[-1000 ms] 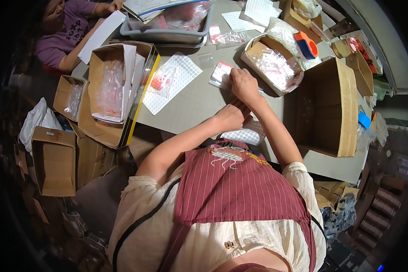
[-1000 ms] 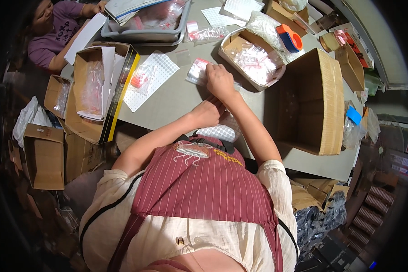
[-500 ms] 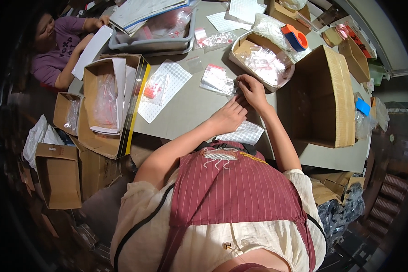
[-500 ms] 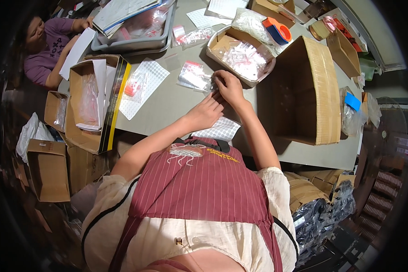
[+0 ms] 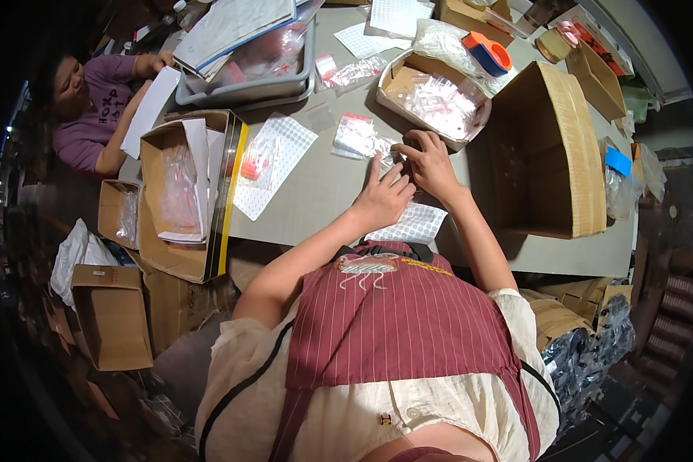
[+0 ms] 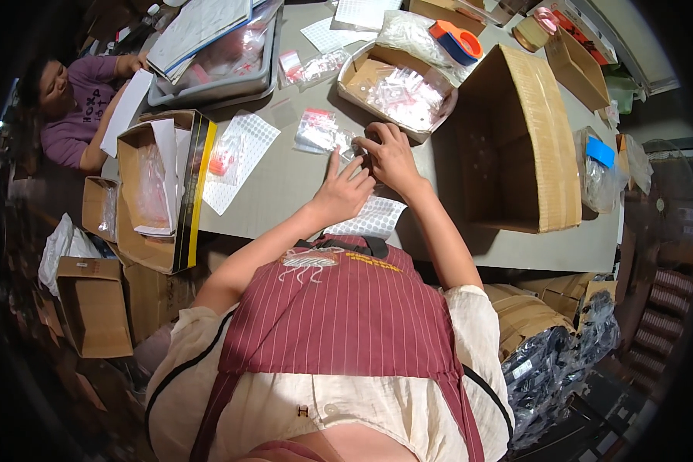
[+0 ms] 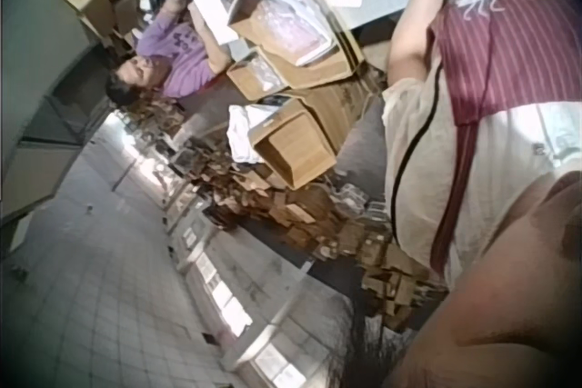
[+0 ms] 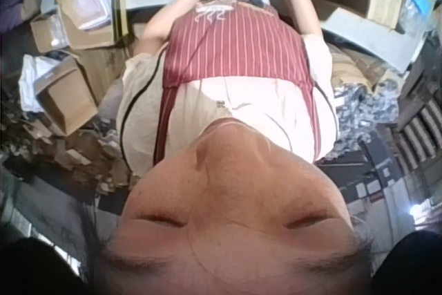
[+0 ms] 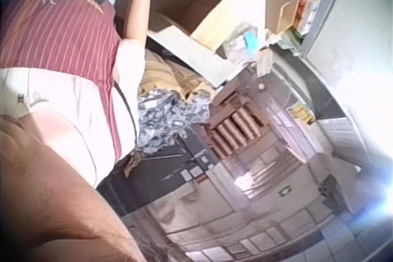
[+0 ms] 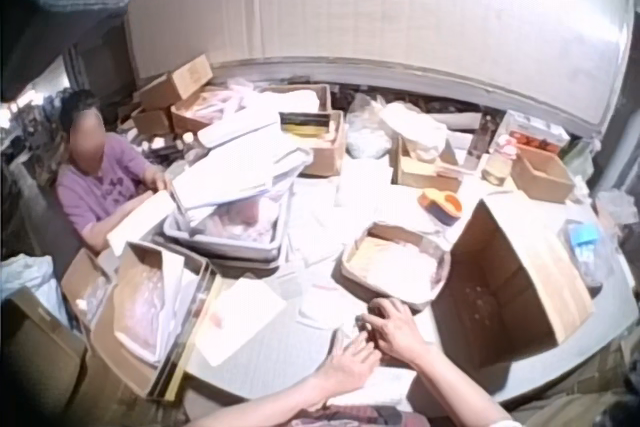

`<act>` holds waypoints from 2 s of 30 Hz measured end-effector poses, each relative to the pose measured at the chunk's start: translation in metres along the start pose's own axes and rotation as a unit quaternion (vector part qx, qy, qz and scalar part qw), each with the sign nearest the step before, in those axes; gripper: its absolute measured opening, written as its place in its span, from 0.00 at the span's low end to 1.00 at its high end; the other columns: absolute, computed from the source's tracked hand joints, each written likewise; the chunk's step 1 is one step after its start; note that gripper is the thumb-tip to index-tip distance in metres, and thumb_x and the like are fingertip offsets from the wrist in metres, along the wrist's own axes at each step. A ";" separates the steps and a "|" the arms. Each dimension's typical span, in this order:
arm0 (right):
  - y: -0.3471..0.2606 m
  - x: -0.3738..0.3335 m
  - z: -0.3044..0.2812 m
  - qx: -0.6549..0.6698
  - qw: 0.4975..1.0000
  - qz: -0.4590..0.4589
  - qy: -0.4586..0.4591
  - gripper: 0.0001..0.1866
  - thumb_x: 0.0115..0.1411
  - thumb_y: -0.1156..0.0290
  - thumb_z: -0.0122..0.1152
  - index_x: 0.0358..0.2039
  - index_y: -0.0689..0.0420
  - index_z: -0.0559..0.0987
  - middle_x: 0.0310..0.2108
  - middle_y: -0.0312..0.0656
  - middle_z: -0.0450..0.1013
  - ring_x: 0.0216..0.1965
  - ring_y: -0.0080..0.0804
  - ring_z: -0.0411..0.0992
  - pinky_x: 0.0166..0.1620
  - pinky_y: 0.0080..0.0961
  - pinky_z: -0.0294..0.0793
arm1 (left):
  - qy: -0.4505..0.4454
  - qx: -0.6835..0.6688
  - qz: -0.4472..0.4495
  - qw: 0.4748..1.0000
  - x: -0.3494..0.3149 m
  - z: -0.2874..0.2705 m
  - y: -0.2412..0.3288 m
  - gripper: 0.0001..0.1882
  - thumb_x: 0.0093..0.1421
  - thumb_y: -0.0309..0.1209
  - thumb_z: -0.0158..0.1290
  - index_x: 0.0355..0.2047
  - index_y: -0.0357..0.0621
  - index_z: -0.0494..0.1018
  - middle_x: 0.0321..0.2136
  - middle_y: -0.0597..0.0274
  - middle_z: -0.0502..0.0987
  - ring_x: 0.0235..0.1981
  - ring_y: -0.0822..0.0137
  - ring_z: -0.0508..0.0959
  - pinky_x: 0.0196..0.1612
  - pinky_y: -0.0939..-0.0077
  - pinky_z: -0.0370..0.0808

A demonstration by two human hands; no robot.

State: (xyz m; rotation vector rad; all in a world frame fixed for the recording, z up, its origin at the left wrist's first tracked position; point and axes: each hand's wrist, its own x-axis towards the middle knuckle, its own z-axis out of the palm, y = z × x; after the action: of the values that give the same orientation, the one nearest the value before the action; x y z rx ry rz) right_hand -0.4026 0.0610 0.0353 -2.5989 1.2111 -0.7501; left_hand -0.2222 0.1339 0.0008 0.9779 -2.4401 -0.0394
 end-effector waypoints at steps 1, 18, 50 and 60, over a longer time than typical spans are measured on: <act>0.000 -0.004 0.000 -0.001 1.000 0.003 0.003 0.25 0.53 0.82 0.61 0.52 0.50 0.85 0.52 0.46 0.74 0.55 0.49 0.70 0.55 0.39 0.72 | 0.007 0.002 -0.012 1.000 -0.001 0.001 0.001 0.13 0.62 0.34 0.58 0.43 0.39 0.78 0.48 0.53 0.78 0.62 0.50 0.72 0.73 0.34 0.53; 0.015 -0.026 -0.032 0.275 0.936 0.182 -0.124 0.47 0.48 0.73 0.73 0.70 0.60 0.64 0.65 0.56 0.66 0.64 0.53 0.67 0.66 0.41 0.70 | 0.043 -0.125 -0.035 0.991 0.009 -0.007 -0.008 0.18 0.61 0.26 0.59 0.52 0.37 0.76 0.61 0.47 0.72 0.61 0.44 0.72 0.65 0.50 0.69; -0.019 -0.023 0.016 0.085 0.993 0.085 -0.017 0.08 0.55 0.80 0.61 0.37 0.61 0.75 0.36 0.51 0.69 0.38 0.54 0.73 0.41 0.43 0.74 | 0.179 0.030 -0.408 0.895 -0.156 -0.090 -0.043 0.18 0.61 0.20 0.52 0.52 0.39 0.78 0.55 0.51 0.75 0.55 0.46 0.73 0.60 0.54 0.68; -0.007 -0.034 0.017 0.112 0.989 0.092 0.030 0.09 0.57 0.83 0.58 0.40 0.62 0.74 0.37 0.50 0.69 0.37 0.51 0.72 0.39 0.40 0.72 | 0.176 0.192 -0.468 0.844 -0.188 -0.107 -0.046 0.13 0.64 0.27 0.57 0.49 0.40 0.78 0.53 0.52 0.77 0.56 0.48 0.72 0.60 0.53 0.68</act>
State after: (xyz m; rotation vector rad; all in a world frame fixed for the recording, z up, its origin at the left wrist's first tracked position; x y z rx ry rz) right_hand -0.4078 0.0906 0.0105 -2.2656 1.2799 -0.8752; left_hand -0.0278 0.2398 0.0007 2.0617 -1.4572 0.2784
